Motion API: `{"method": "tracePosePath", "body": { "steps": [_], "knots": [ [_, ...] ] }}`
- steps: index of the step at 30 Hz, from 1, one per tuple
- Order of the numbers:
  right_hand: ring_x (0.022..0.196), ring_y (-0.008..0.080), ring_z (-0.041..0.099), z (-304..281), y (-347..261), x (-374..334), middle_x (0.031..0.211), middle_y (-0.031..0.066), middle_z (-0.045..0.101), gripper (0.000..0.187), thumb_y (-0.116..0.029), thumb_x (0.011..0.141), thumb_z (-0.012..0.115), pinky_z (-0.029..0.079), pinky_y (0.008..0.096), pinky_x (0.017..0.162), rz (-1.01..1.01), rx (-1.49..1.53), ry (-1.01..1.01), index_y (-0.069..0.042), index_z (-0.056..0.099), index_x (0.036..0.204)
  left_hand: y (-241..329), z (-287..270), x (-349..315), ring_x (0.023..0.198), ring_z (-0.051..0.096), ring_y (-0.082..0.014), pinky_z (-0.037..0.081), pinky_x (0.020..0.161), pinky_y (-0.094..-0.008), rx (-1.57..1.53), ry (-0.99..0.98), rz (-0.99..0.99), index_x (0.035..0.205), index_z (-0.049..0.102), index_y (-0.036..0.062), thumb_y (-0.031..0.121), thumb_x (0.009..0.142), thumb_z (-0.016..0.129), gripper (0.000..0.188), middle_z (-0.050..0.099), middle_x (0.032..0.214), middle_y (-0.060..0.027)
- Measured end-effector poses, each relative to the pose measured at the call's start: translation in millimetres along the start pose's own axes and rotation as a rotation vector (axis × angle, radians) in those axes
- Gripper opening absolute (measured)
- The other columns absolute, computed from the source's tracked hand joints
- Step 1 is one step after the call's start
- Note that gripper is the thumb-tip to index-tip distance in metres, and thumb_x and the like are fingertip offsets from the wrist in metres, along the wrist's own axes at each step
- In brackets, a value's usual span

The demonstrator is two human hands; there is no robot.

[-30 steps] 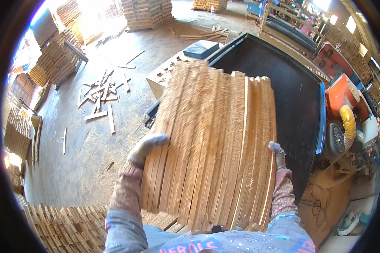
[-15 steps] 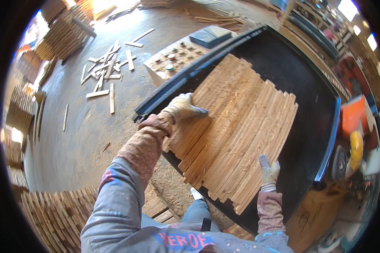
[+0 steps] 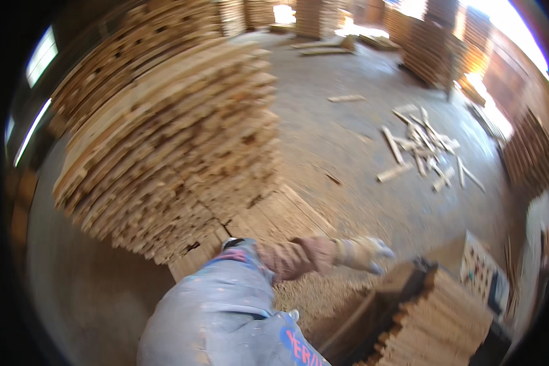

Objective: The person picks up wooden planks from a large stack and places them onto a conveyor belt. The person repeats this action multiple times, moving planks from the stack to the conveyor.

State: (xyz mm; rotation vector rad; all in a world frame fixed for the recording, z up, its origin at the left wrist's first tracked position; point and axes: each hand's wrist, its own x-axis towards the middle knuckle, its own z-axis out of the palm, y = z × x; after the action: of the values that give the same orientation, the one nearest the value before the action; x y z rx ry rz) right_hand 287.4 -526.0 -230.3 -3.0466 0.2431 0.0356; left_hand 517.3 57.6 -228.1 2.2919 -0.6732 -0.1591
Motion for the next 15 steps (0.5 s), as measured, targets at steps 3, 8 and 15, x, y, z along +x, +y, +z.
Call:
{"method": "tracePosePath", "body": {
  "steps": [3,8,15],
  "knots": [
    [0.09,0.0468,0.064,-17,-92,148,0.111,0.0314,0.066,0.078,-0.063,0.092,0.053,0.053,0.0562,0.083,-0.624,-0.057,0.171,-0.004,0.055,0.144,-80,-135,-198,0.122,0.059,-0.0373,0.048,0.105,-0.0459,0.281,0.46,-0.314,0.138,0.06,0.0106,0.041,0.093,0.071,0.055,0.063,0.131,-0.0196],
    [0.115,0.0259,0.063,-15,-555,235,0.129,0.0183,0.063,0.052,-0.011,0.088,0.078,0.052,0.0388,0.099,-0.811,0.805,0.003,0.006,0.058,0.133,-8,-309,-499,0.124,0.058,-0.0304,0.047,0.11,-0.042,0.428,1.36,-0.58,0.131,0.063,0.0091,0.021,0.077,0.089,0.062,0.062,0.132,-0.0118],
    [0.14,0.0415,0.041,-151,-1144,84,0.151,0.0208,0.046,0.106,-0.015,0.063,0.089,0.038,0.0486,0.114,-2.087,0.433,0.095,-0.009,0.037,0.155,14,-396,-775,0.136,0.047,-0.0354,0.037,0.117,-0.0467,0.567,0.891,-1.4,0.148,0.052,0.0158,0.037,0.057,0.097,0.103,0.052,0.145,-0.019]
  ]
}}
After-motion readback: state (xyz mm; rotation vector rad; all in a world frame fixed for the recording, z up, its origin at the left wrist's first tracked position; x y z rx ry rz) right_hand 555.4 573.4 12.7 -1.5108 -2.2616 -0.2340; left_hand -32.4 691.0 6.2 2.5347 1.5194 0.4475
